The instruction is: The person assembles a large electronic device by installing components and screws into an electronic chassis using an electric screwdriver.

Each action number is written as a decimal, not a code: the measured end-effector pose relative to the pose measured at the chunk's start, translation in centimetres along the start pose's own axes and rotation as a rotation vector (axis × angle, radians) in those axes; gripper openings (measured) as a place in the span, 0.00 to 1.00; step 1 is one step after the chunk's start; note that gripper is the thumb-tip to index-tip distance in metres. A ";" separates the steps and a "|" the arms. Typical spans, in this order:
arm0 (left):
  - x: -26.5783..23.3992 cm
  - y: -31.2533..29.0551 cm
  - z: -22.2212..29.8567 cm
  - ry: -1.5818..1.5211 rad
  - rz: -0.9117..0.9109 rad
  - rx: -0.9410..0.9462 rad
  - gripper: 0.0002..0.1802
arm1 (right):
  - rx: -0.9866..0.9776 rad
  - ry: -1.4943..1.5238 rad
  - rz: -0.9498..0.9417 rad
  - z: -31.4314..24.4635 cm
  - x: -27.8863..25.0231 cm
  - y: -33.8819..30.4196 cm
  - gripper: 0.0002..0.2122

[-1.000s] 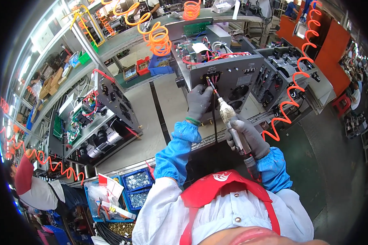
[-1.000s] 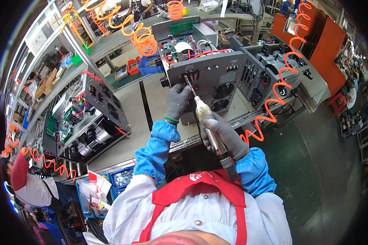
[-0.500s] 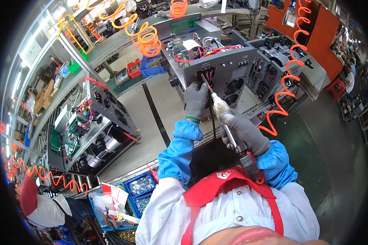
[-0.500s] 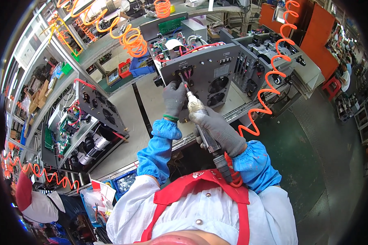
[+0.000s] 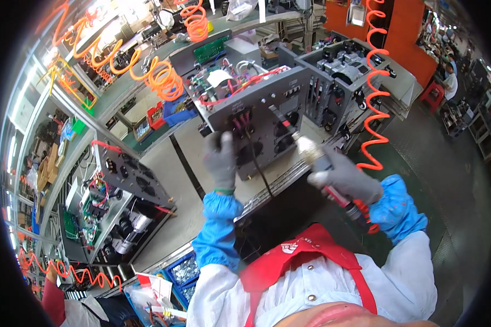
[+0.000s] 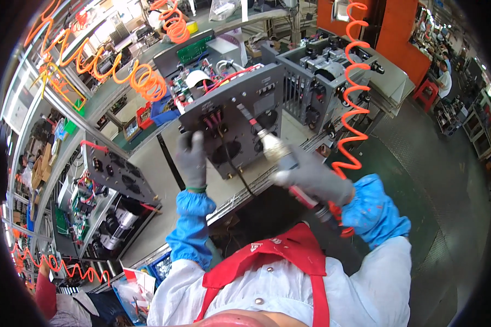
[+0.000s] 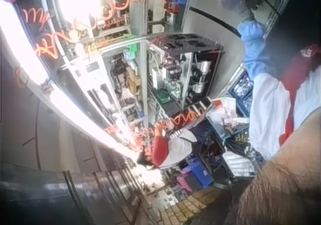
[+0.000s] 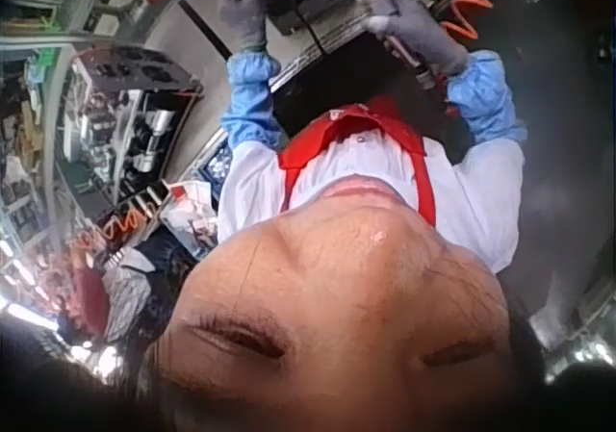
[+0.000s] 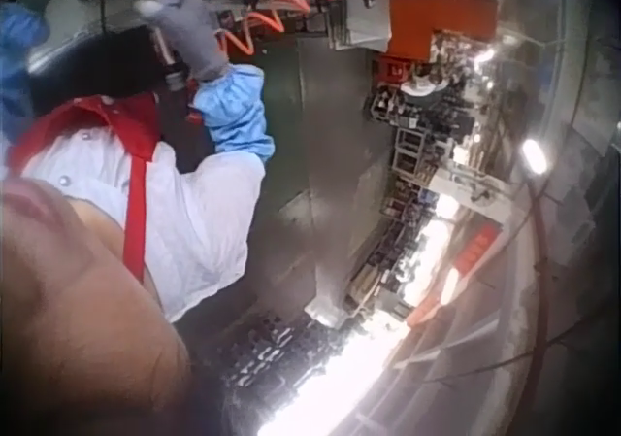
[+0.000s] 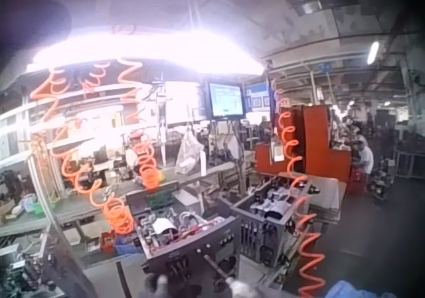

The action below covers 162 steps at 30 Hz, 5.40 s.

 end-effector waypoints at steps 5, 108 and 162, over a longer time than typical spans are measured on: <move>-1.2 3.0 4.3 0.091 0.295 0.237 0.24 | -0.186 -0.417 0.312 -2.0 -16.9 7.4 0.31; -2.8 -6.5 -14.6 -0.086 -0.090 -0.475 0.18 | -0.186 -1.041 -0.008 18.7 -5.0 40.1 0.31; -10.0 -7.1 -4.4 0.219 0.051 -0.792 0.23 | 0.062 -0.327 0.052 9.3 -23.6 21.0 0.20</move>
Point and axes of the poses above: each hand's wrist, its own y-axis towards the middle knuckle, its own x-axis out of the palm, z = x × y, the point moved 7 cm from there along y, towards the middle knuckle, and after that the axes turned 2 degrees about x, right-handed, at the moved point
